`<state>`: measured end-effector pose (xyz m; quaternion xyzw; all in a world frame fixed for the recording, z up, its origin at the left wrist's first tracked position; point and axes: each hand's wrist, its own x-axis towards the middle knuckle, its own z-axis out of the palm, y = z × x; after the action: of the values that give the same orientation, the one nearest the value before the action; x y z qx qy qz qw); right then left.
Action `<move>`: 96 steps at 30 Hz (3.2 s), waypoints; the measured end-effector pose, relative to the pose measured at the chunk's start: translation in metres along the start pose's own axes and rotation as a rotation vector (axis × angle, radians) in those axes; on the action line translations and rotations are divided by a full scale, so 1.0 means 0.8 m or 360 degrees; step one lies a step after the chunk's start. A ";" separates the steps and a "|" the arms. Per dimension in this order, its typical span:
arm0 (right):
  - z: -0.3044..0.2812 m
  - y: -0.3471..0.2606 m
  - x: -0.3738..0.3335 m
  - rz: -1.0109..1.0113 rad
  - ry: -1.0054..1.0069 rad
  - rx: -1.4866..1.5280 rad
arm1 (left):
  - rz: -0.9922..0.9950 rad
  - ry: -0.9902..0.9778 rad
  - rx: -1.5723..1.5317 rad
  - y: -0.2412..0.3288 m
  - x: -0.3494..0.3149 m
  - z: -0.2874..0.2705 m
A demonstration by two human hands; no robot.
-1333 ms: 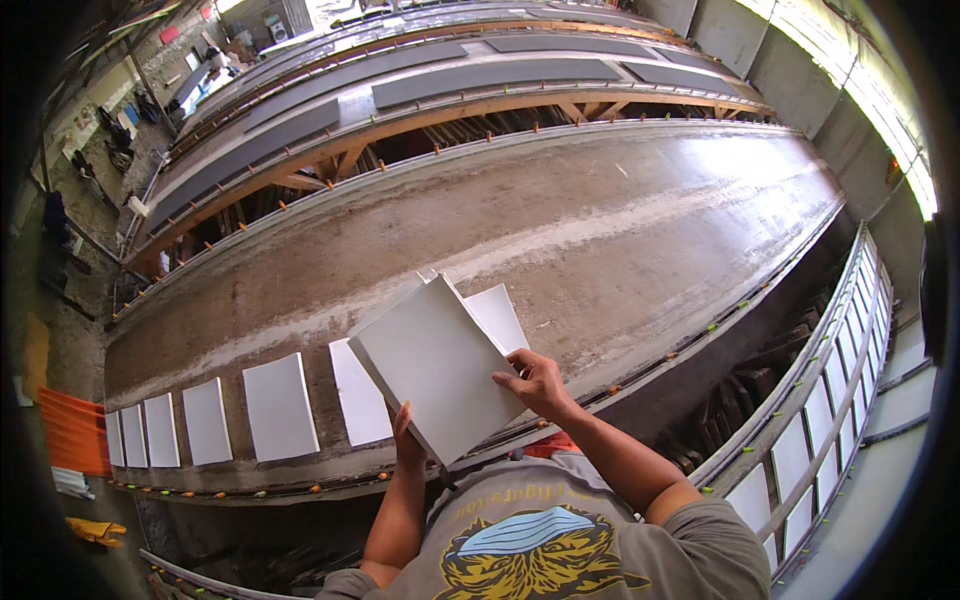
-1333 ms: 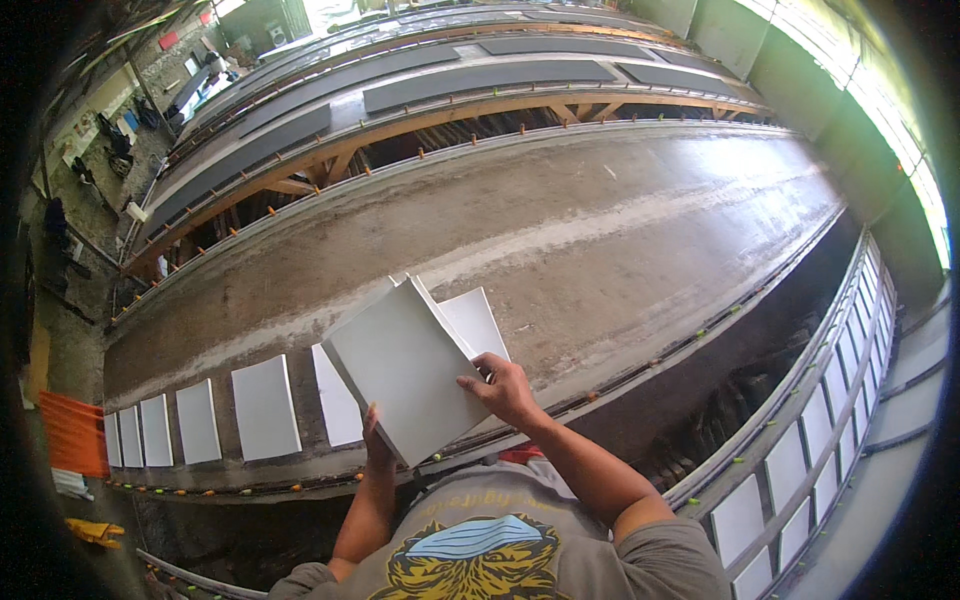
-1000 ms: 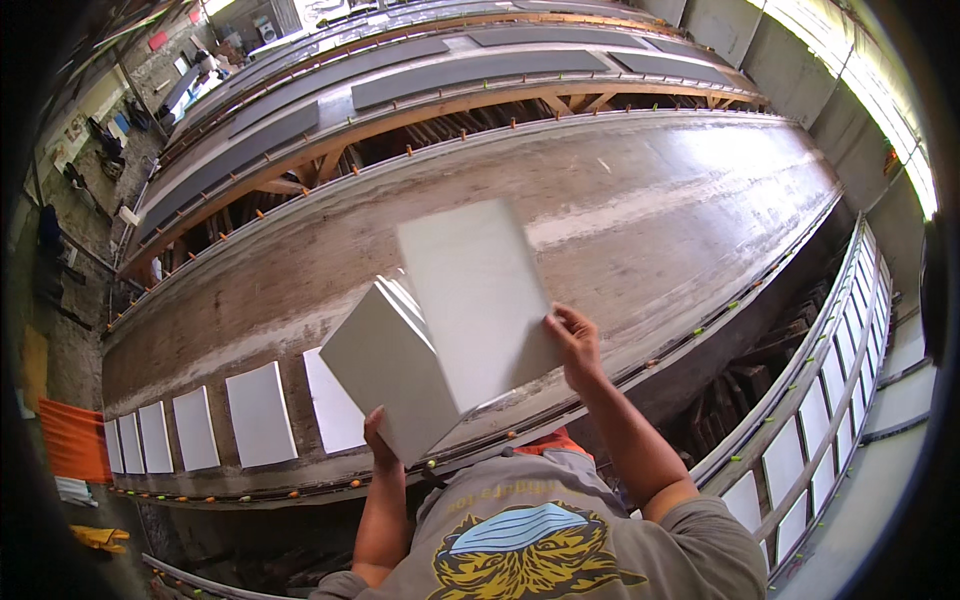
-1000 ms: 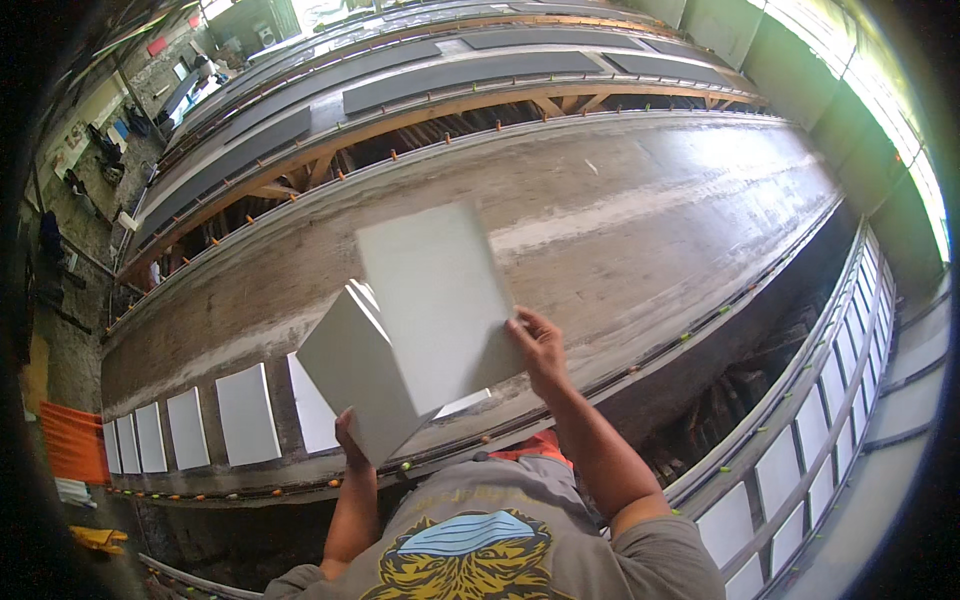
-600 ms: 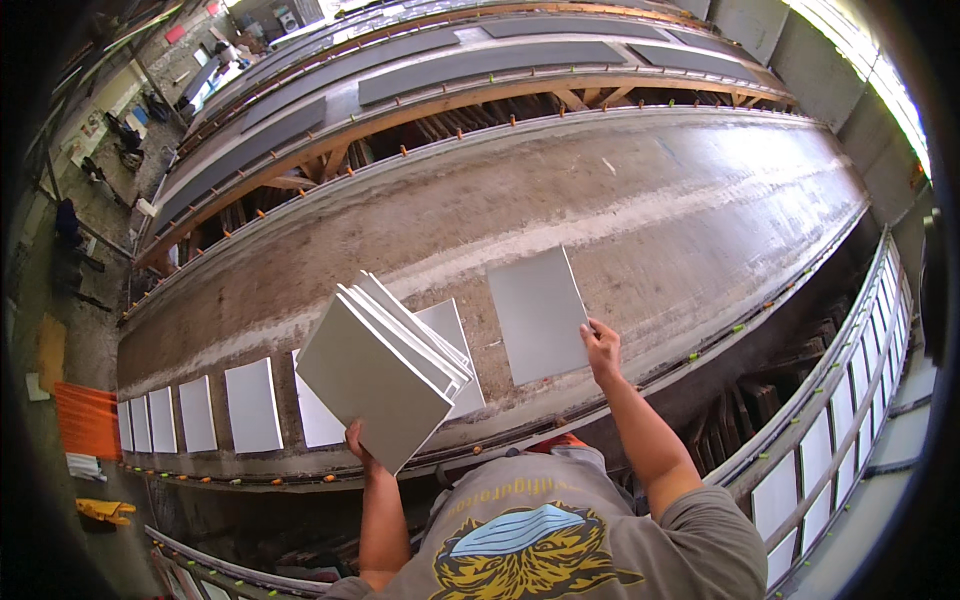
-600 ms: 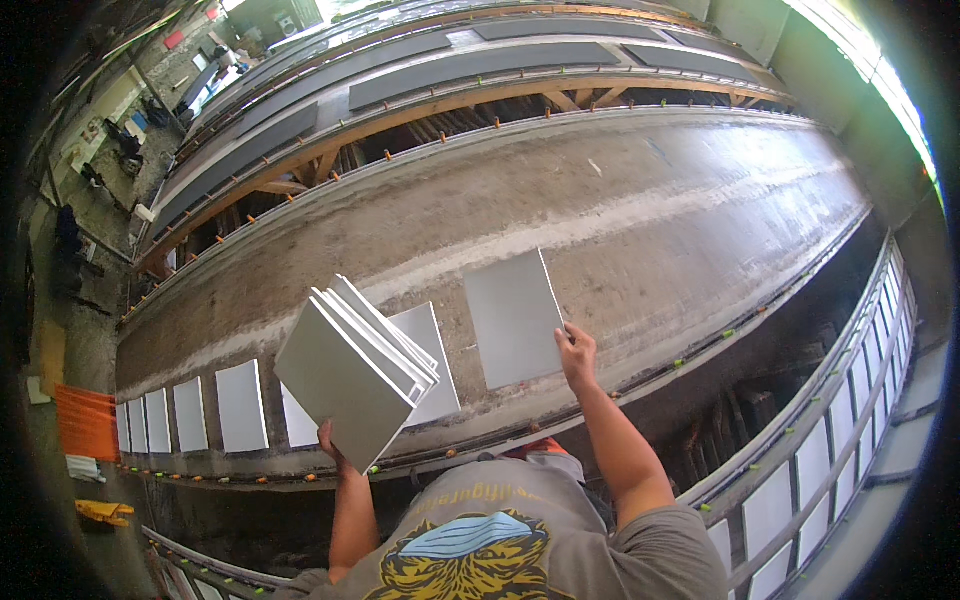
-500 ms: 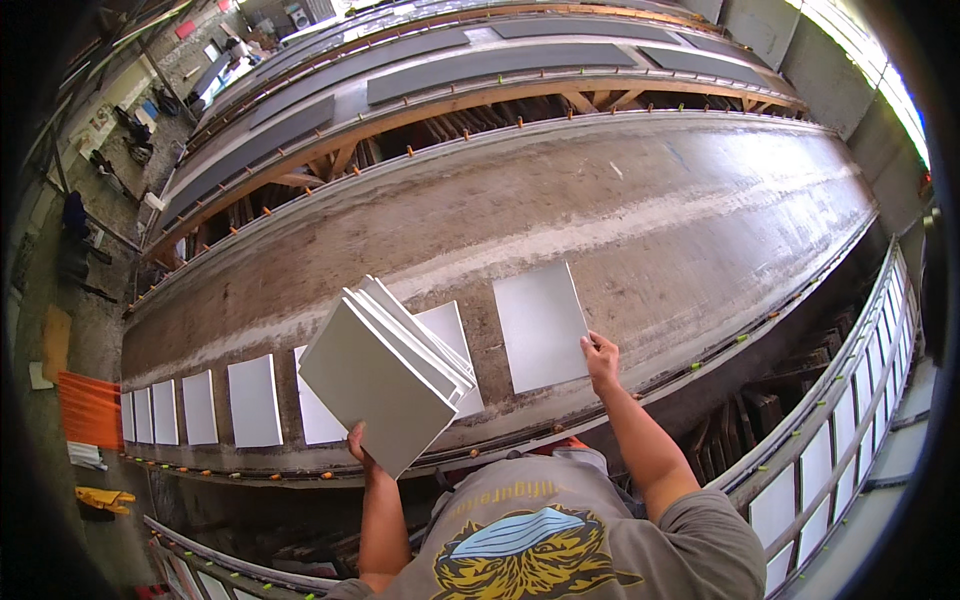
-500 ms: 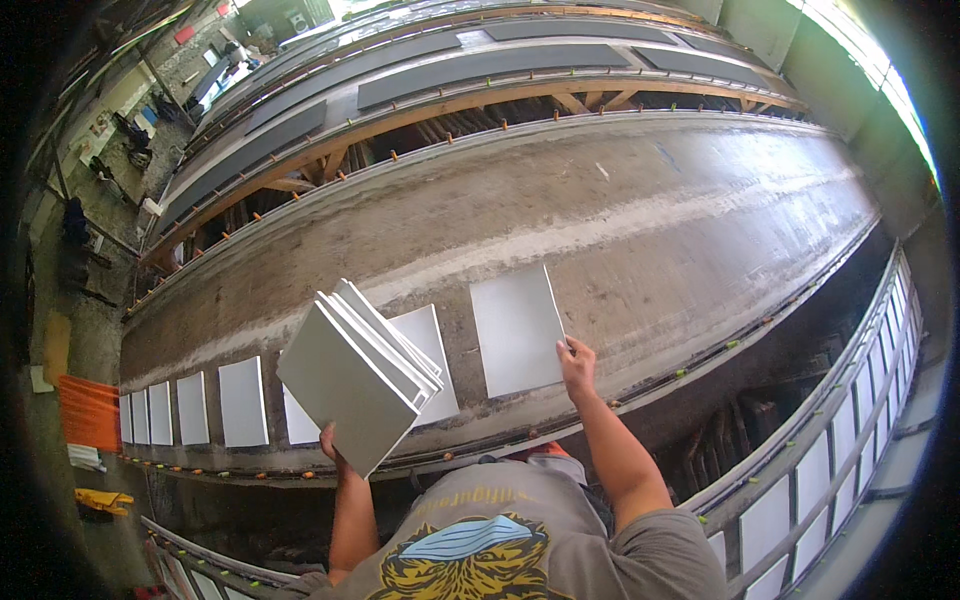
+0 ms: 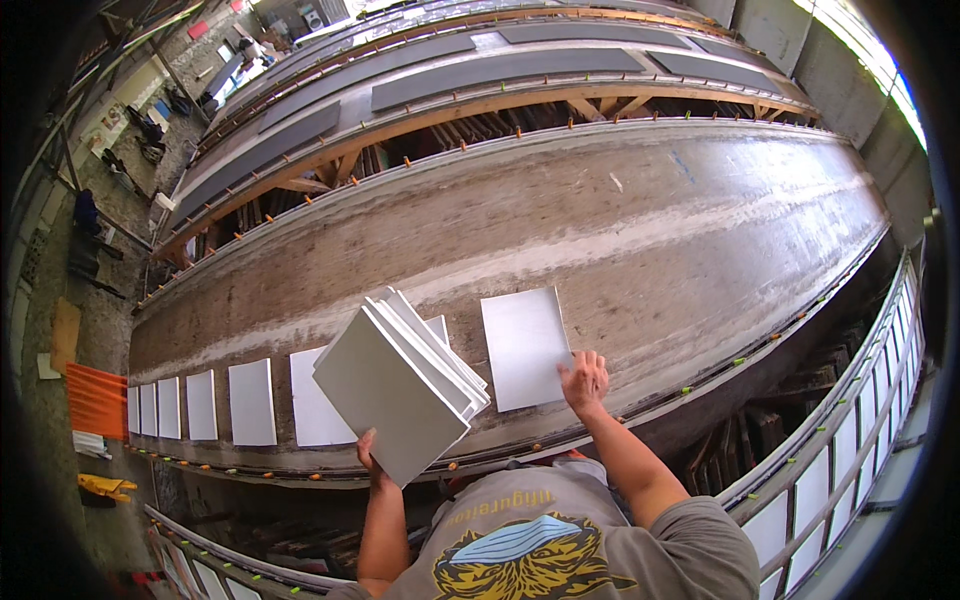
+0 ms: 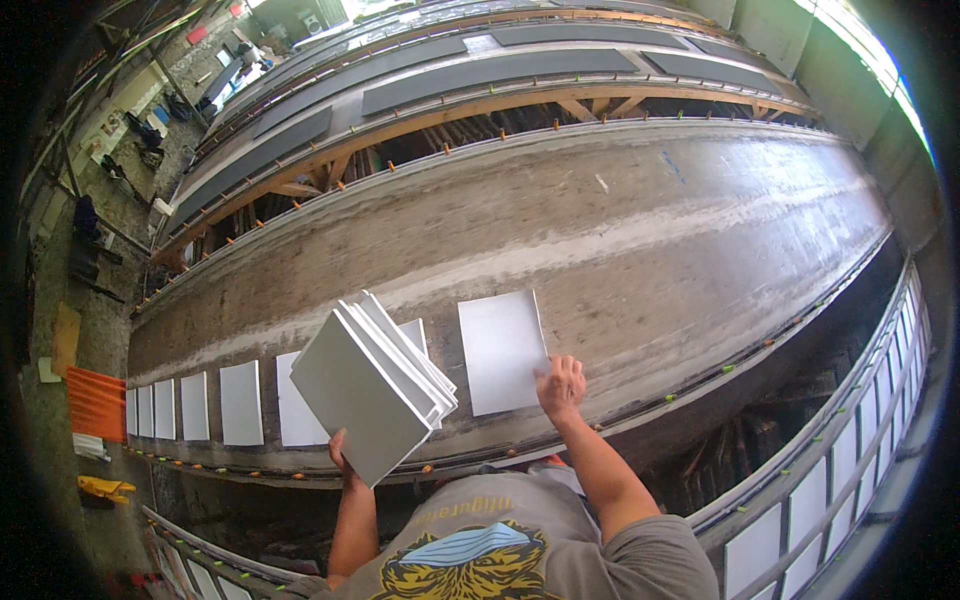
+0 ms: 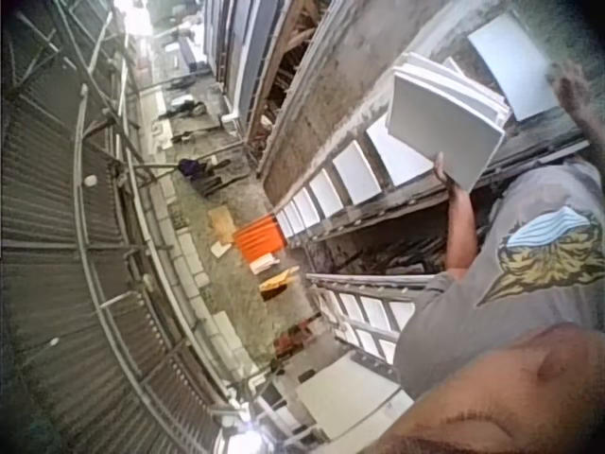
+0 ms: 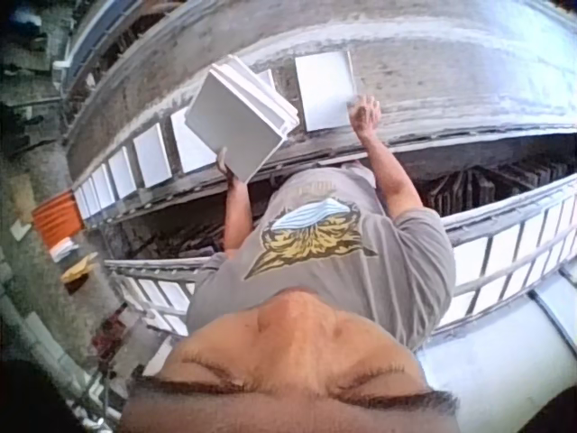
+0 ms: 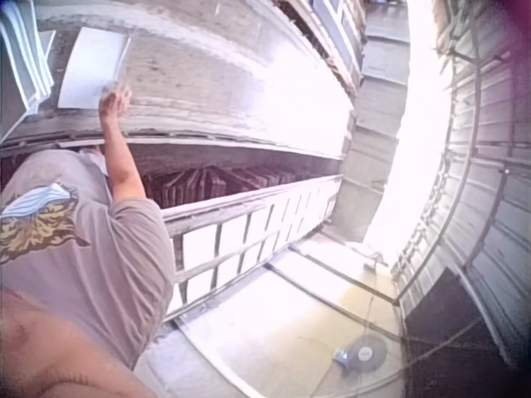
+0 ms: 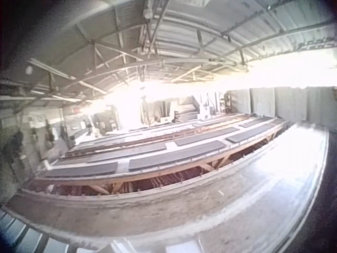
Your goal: The person carries a stack of white square tiles, places them one by one in a row on a long wooden rack, then picks up another tied stack, unties it, and continues placing tiles in the same row. The tiles are handled by hand and arranged neatly along the rack.
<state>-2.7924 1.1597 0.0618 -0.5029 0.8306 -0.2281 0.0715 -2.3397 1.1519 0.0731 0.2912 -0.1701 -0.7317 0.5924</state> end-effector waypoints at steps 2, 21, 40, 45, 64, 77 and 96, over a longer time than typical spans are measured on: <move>-0.009 -0.002 -0.001 -0.0221 -0.0018 0.0030 | -0.0003 0.0074 0.0009 -0.015 -0.003 0.023; -0.186 -0.161 0.003 -0.0504 -0.0572 0.0640 | 0.0076 -0.0280 0.0555 -0.103 0.013 0.096; -0.183 -0.078 0.014 -0.0165 -0.0500 0.0699 | -0.0305 -0.0412 -0.0406 -0.198 0.050 0.193; -0.210 -0.072 0.026 -0.0231 -0.0449 0.0414 | 0.0008 -0.0443 -0.0387 -0.250 0.052 0.166; -0.182 0.037 0.099 0.0060 -0.1102 0.1383 | 0.0405 -0.0076 -0.0122 -0.295 0.039 0.234; -0.230 0.146 0.181 0.0666 -0.0524 0.2307 | 0.0446 -0.0131 -0.0121 -0.273 0.047 0.214; -0.075 0.295 0.178 0.0736 -0.0500 0.1711 | 0.0482 -0.0076 -0.0066 -0.275 0.009 0.190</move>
<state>-3.0713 1.1468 0.0246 -0.2306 0.6663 -0.5172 0.4851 -2.6048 1.1836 0.0582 0.2325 -0.2110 -0.6439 0.6977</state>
